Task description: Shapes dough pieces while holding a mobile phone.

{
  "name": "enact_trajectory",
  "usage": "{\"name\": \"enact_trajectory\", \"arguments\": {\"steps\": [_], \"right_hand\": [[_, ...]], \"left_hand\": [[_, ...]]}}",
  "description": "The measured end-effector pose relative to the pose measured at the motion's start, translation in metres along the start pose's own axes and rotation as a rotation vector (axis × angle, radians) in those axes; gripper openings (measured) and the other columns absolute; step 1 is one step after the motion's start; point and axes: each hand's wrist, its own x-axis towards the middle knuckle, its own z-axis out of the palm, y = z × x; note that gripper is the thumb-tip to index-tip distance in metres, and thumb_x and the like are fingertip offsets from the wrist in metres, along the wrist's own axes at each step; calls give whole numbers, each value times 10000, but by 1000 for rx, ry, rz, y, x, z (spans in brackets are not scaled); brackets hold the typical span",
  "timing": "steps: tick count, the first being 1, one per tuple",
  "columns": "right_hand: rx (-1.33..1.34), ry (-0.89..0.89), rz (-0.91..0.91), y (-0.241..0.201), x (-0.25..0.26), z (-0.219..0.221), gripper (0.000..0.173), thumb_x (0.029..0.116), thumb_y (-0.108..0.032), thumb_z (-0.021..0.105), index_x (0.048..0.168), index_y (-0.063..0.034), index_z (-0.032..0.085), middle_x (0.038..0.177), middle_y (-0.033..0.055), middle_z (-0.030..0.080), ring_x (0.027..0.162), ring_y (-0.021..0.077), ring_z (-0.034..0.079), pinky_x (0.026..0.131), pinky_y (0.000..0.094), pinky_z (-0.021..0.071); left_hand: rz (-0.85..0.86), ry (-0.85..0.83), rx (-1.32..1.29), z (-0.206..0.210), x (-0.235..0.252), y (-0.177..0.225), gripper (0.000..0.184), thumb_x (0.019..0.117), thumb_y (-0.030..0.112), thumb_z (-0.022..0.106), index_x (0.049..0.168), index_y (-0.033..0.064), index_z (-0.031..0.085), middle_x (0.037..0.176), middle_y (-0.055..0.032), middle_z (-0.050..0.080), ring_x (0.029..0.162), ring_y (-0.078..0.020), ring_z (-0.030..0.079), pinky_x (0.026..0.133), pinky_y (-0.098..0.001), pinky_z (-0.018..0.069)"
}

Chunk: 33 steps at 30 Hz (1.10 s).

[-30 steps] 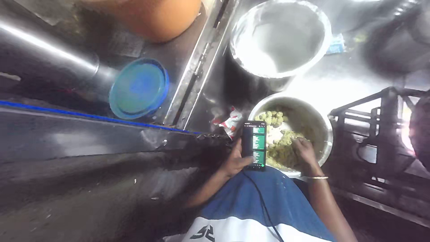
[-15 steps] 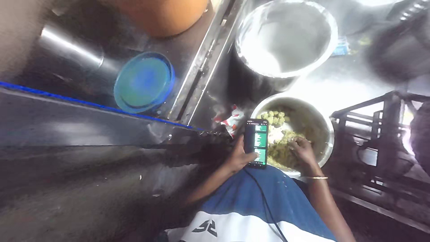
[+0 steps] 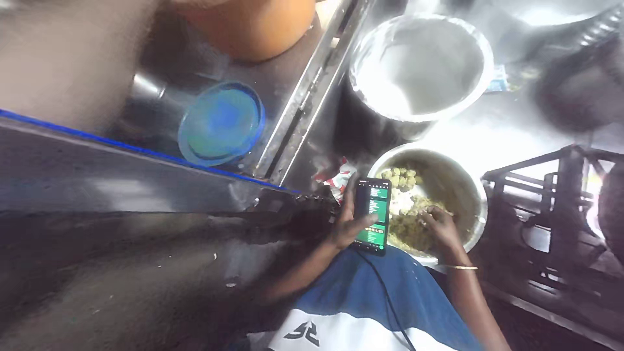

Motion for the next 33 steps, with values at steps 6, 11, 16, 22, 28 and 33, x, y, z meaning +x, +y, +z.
{"name": "enact_trajectory", "arguments": {"steps": [6,11,16,22,28,33], "right_hand": [[31,27,21,3,0,3,151,980,-79,625,1081,34,638,908,76,656,761,83,622,719,287,560],[36,2,15,9,1,3,158,977,-97,639,1084,18,646,908,63,676,740,86,638,690,292,575],[27,12,20,4,-1,2,157,984,-103,627,1078,22,641,899,53,663,739,60,620,689,263,556],[12,20,33,0,-1,2,158,982,-92,627,1089,24,641,911,46,657,745,39,605,689,241,540],[-13,12,42,5,2,1,171,984,-117,631,1080,25,646,904,61,658,719,61,595,658,260,526],[14,8,24,2,3,1,139,975,-74,629,1061,35,634,884,50,651,716,42,594,672,237,535]], "left_hand": [[58,-26,-22,-6,10,12,726,878,236,708,1487,114,333,1328,-95,574,1103,-189,653,940,-406,579],[38,117,148,-3,23,35,338,886,115,658,1177,70,494,1074,-56,609,967,-131,635,865,-338,560],[3,200,201,7,29,34,437,816,187,799,1117,57,510,972,-76,631,856,-155,654,783,-347,584],[19,181,232,9,30,37,380,863,213,750,1104,51,505,982,-61,621,877,-125,646,805,-324,572],[-28,148,211,-3,26,35,271,975,177,465,1201,45,535,1066,-53,604,959,-126,620,863,-346,540],[-54,151,149,-2,28,35,286,918,36,486,1203,38,501,1106,-76,605,962,-143,639,853,-354,557]]}}
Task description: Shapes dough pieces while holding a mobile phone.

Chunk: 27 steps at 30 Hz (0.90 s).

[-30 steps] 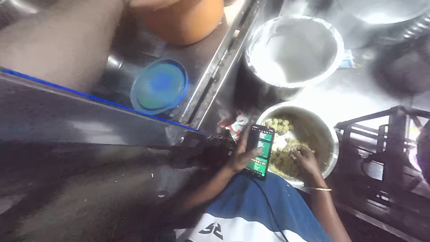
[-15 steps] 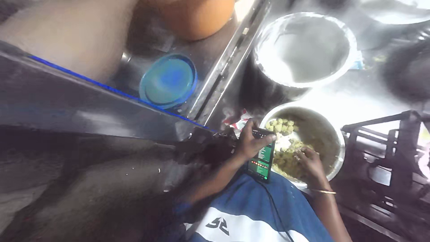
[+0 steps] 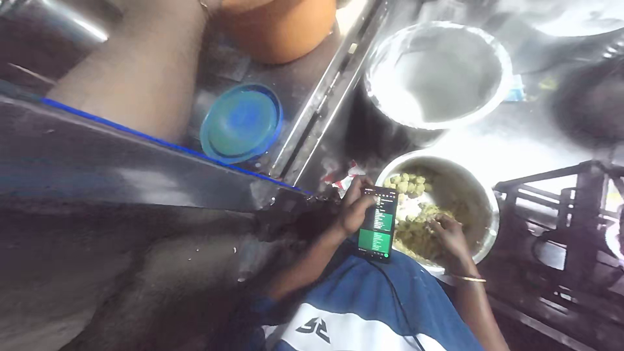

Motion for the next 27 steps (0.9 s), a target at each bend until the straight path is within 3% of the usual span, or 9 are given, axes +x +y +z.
{"name": "enact_trajectory", "arguments": {"steps": [7,13,16,19,21,23,25,27], "right_hand": [[40,0,26,-1,-2,1,128,985,-62,620,1071,32,629,894,51,652,722,46,606,675,240,547],[-4,-11,3,5,-1,0,166,991,-100,623,1088,32,642,923,69,663,763,67,617,718,268,553],[-39,-28,-10,3,-2,-2,168,995,-102,619,1090,36,637,906,60,655,743,52,602,706,253,540],[-73,-28,-14,-3,-2,-3,175,998,-113,619,1088,37,636,884,49,641,723,34,581,687,233,522],[-88,-25,-9,-6,-4,-2,192,997,-128,627,1086,42,635,893,59,640,741,41,585,705,246,526],[-82,-27,-17,-4,-3,-2,193,988,-134,628,1080,36,637,902,59,647,754,47,595,713,253,531],[-72,-36,-12,-3,-1,-1,190,987,-136,626,1085,26,643,906,61,657,746,57,609,701,262,544],[-67,-45,7,-3,-1,-1,182,999,-123,621,1097,29,640,914,67,652,741,60,602,697,259,539]], "left_hand": [[-9,-3,-24,4,-1,2,412,860,-42,642,1224,23,462,1107,-128,633,959,-187,681,838,-368,599],[-5,8,-4,4,-4,0,460,870,17,669,1276,36,453,1127,-117,637,977,-187,680,859,-374,597],[-76,-101,-162,-2,-17,-6,585,870,24,609,1415,-22,402,1237,-122,639,1088,-162,658,965,-357,557],[-154,-260,-326,-15,-33,-27,680,850,-20,560,1484,-54,317,1340,-154,600,1189,-196,626,1035,-403,523],[-201,-262,-348,-17,-43,-33,744,860,-9,520,1544,-26,226,1401,-161,556,1226,-211,609,1046,-423,517],[-226,-201,-327,-16,-50,-32,721,890,27,488,1557,0,216,1407,-145,553,1222,-201,608,1038,-418,521],[-216,-195,-359,-19,-52,-34,769,878,1,506,1569,10,169,1408,-157,551,1218,-223,616,1029,-439,531],[-191,-275,-396,-25,-55,-38,929,805,-62,589,1574,27,77,1437,-146,523,1241,-234,608,1037,-448,532]]}}
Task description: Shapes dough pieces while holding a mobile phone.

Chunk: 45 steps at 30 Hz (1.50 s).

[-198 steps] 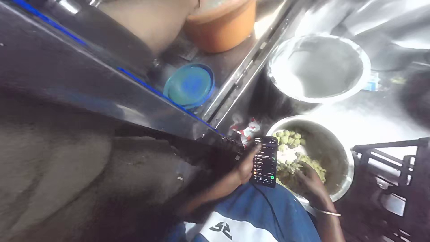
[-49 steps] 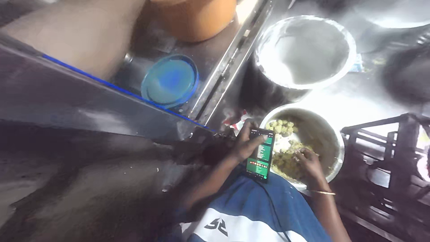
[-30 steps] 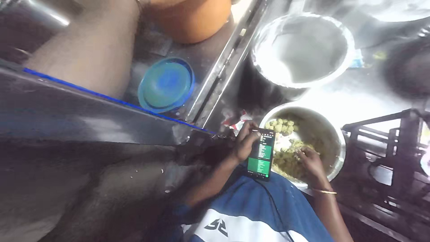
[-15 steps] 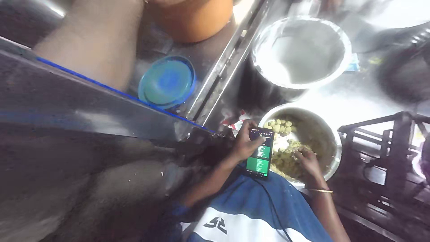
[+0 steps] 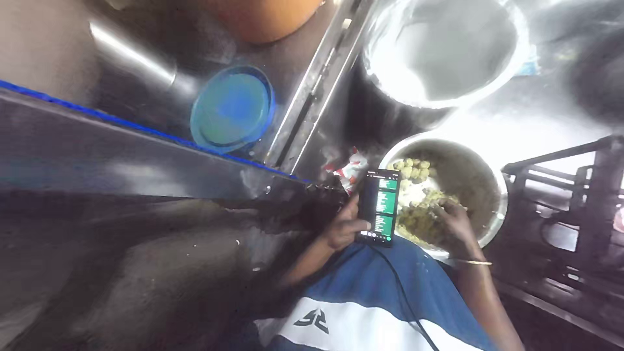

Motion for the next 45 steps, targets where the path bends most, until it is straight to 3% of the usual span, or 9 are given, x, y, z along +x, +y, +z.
{"name": "enact_trajectory", "arguments": {"steps": [3,5,10,16,24,27,34,37,45], "right_hand": [[13,13,-3,2,0,1,178,992,-135,630,1089,13,642,903,52,656,733,48,605,692,248,542],[19,17,-3,2,-1,1,202,990,-150,633,1108,13,643,912,52,655,730,46,595,686,247,533],[63,36,4,1,-3,3,175,988,-138,625,1087,4,645,908,30,650,734,28,596,682,224,531],[44,17,15,1,-2,2,204,993,-156,629,1102,16,631,913,44,646,704,38,590,645,237,531],[-3,-2,19,1,-1,0,225,1006,-170,613,1132,15,636,934,56,652,717,43,588,664,236,524],[5,-2,22,0,-1,-1,223,1005,-162,611,1136,17,635,941,52,650,708,36,583,658,230,521],[70,15,1,1,-1,-1,280,993,-103,623,1219,57,586,983,77,664,775,44,632,713,236,562],[60,-1,5,9,1,0,275,991,-108,614,1212,55,596,1011,103,673,796,81,656,722,281,585],[70,-5,24,0,-1,1,269,990,-90,618,1212,60,594,1047,114,669,824,80,649,735,270,576]], "left_hand": [[-17,-94,41,-6,-3,-2,1140,745,-97,720,1582,44,-41,1504,-137,466,1306,-248,571,1079,-456,516],[-12,-85,66,-4,-4,-3,1096,790,-70,709,1582,25,-43,1513,-141,456,1311,-234,565,1087,-438,509],[-2,-67,10,-2,0,-2,873,901,-17,512,1595,61,-12,1479,-135,491,1271,-225,589,1063,-452,514],[0,-104,3,-7,-2,-3,1060,786,-92,620,1590,57,-56,1522,-134,446,1313,-241,560,1081,-459,505],[13,-151,55,-9,-2,-3,1063,795,-129,647,1578,49,-49,1501,-152,464,1305,-272,571,1080,-474,510],[47,-197,15,-11,-2,-4,1089,796,-53,669,1580,65,-78,1524,-133,435,1323,-261,549,1088,-474,496],[33,-162,-26,-8,-2,-10,1038,756,-78,589,1576,57,-32,1491,-128,477,1293,-238,575,1057,-451,518],[49,-158,-2,-7,-3,-12,1064,739,-90,577,1584,38,-56,1533,-144,428,1338,-243,534,1091,-458,491],[49,-126,-77,-2,3,-8,1010,779,-81,555,1577,58,-48,1474,-144,488,1274,-260,588,1052,-481,519]]}}
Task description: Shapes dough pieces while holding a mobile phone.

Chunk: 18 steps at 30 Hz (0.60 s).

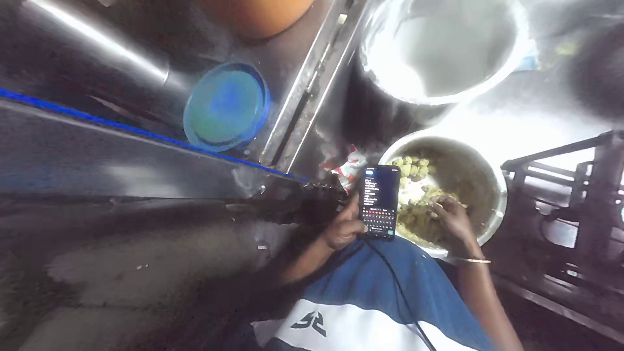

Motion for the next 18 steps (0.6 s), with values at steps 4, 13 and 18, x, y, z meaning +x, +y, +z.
{"name": "enact_trajectory", "arguments": {"steps": [4,13,18], "right_hand": [[18,13,-1,0,-1,2,252,991,-74,619,1205,58,596,1020,97,668,783,65,646,697,251,573],[-28,15,-23,-2,-1,0,231,976,-58,631,1174,60,611,999,96,664,804,58,622,741,245,553],[25,26,-34,6,2,1,215,966,-55,644,1154,45,619,995,88,673,812,62,640,745,257,568]], "left_hand": [[14,30,-6,4,4,2,999,787,-76,552,1581,65,-39,1473,-133,494,1274,-251,588,1055,-476,516],[11,-131,-47,3,10,7,1136,774,-115,744,1560,178,-21,1431,-161,525,1174,-404,646,868,-586,611],[-14,-127,68,6,10,9,1096,789,-139,713,1556,157,-12,1392,-140,565,1118,-363,684,866,-533,626]]}}
